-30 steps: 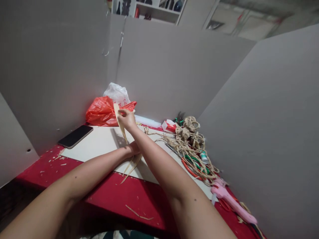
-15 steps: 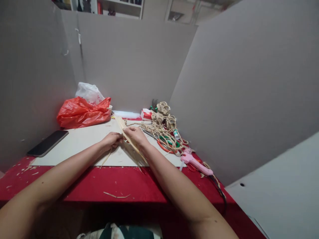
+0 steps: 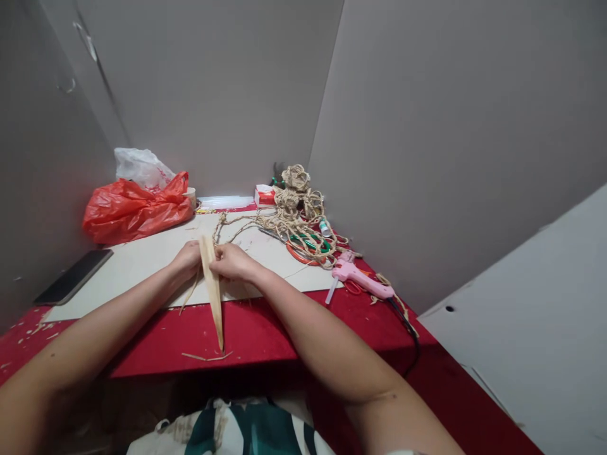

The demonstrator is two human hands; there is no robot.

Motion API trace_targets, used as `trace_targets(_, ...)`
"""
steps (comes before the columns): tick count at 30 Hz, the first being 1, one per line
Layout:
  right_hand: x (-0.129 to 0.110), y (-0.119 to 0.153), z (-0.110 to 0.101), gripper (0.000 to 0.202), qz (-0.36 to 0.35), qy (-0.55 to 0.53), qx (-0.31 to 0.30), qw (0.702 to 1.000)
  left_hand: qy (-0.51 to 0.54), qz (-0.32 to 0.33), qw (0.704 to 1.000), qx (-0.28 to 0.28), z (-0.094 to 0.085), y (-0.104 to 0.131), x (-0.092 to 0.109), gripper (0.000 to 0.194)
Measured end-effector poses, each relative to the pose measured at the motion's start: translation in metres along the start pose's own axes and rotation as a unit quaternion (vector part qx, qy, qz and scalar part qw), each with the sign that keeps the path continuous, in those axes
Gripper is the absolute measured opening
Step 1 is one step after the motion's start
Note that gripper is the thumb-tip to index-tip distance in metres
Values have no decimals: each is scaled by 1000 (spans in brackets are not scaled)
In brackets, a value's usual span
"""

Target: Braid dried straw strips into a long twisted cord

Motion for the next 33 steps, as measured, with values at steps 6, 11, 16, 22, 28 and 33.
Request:
trace_targets(6, 13, -8, -2, 8, -2, 69, 74, 995, -10, 6, 997, 75, -14, 0, 7, 13)
trace_targets(11, 7, -2, 14, 11, -28, 87, 78, 993, -78, 76, 986, 126, -25, 0, 16, 19)
trace_targets(16, 2, -3, 10, 19, -44, 76, 123, 988, -165, 119, 972, 119, -24, -5, 23, 24)
trace_targets(22, 3, 0, 5, 23, -39, 17, 130, 991, -224, 126, 956, 140, -23, 5, 31, 26)
trace_targets(28, 16, -3, 21, 18, -3, -71, 38, 997, -231, 118, 955, 142, -24, 11, 27, 30)
trace_targets(33, 19, 0, 13, 15, 45, -123, 61, 990, -208, 125, 963, 116, -19, 14, 29, 27)
Point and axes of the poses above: each hand's wrist, its own y-axis away from the middle knuckle, its own z-axis out of the palm, x = y × z, the point moved 10 cm from there along -y, towards the middle knuckle, and after that the axes turned 9 degrees about z, right-handed, at the moved point
